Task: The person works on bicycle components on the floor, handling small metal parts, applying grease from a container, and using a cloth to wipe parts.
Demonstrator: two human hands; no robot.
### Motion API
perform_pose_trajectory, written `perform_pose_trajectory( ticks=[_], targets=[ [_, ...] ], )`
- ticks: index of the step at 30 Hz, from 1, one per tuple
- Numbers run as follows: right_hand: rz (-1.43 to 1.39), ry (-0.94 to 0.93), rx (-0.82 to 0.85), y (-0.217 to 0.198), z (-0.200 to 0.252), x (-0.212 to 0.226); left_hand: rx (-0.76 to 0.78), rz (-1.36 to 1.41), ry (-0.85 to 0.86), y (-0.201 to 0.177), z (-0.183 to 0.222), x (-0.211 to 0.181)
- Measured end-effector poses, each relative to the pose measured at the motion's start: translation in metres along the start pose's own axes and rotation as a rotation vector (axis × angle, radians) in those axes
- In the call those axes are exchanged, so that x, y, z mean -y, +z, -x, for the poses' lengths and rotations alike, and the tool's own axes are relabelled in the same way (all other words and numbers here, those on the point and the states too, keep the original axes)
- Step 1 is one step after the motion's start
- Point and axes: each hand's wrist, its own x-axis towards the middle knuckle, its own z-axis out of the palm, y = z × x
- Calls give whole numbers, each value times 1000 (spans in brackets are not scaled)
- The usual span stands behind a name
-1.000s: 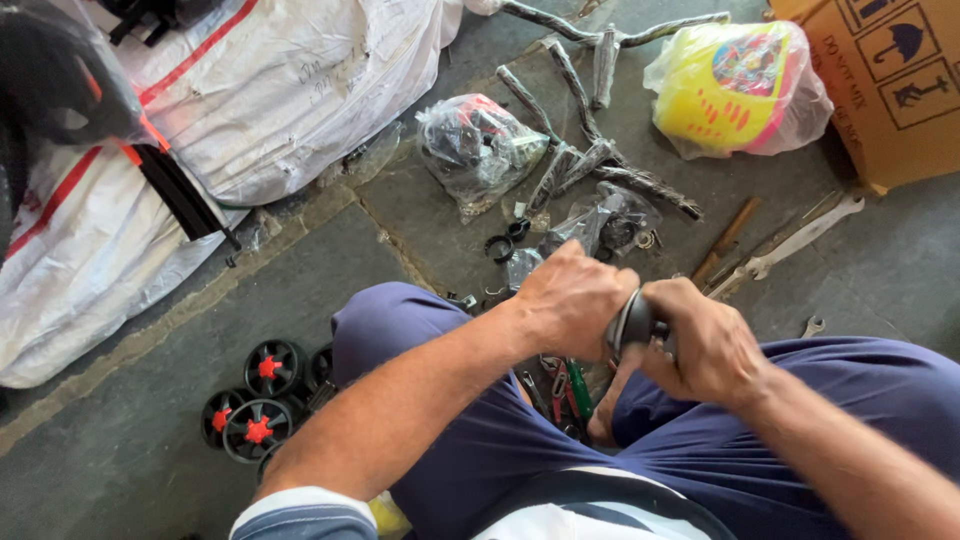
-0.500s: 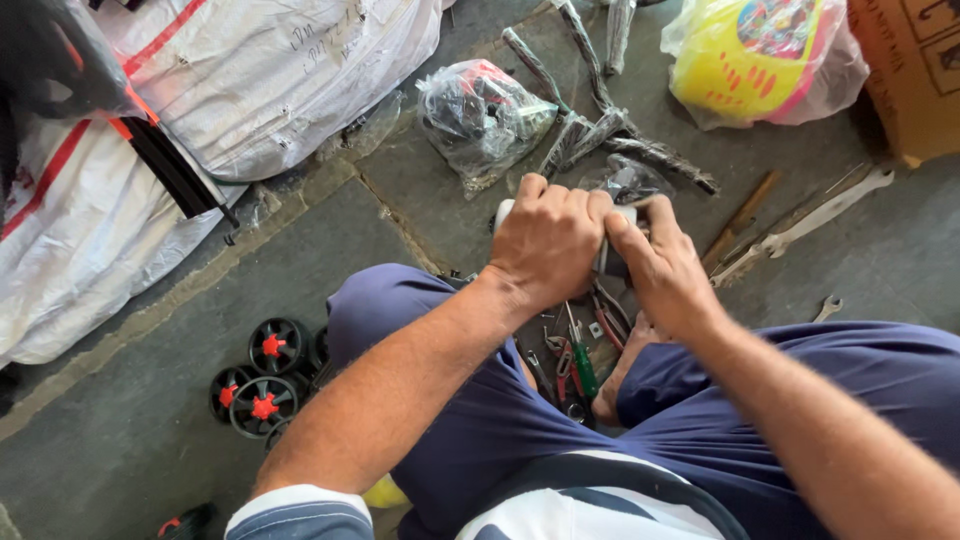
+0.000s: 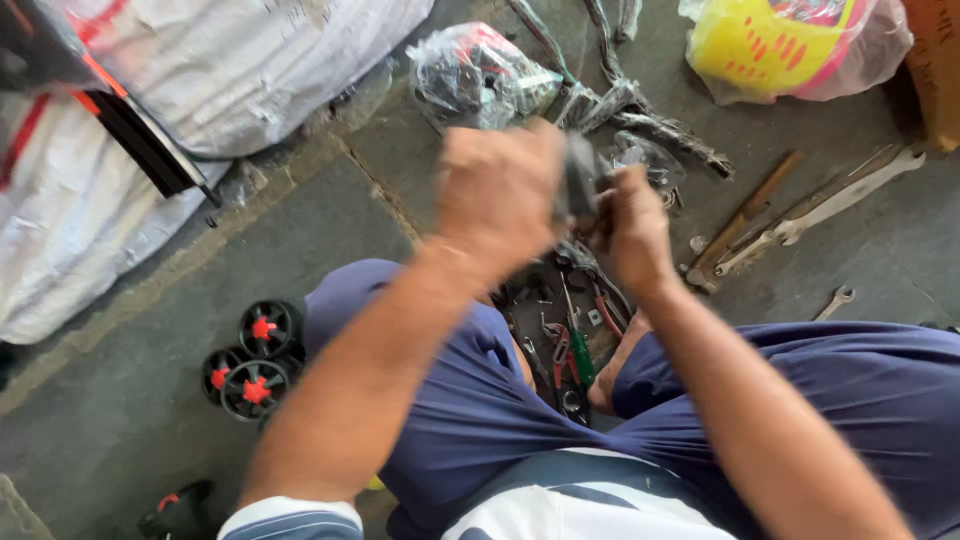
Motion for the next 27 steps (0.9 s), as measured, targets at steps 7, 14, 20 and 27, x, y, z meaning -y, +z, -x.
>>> perform_pose_trajectory(
  ticks=[7, 14, 20, 27],
  targets=[
    [1301, -373, 316, -15, -9, -166, -28, 247, -575, 2, 58, 175],
    [1331, -366, 145, -6, -31, -178, 199, 646, -961, 229, 135, 171],
    [1326, -383, 170, -8, -33, -164, 97, 491, -826, 321, 173, 167],
    [94, 61, 210, -9, -44, -148, -8, 596, -830, 284, 169, 177]
  ],
)
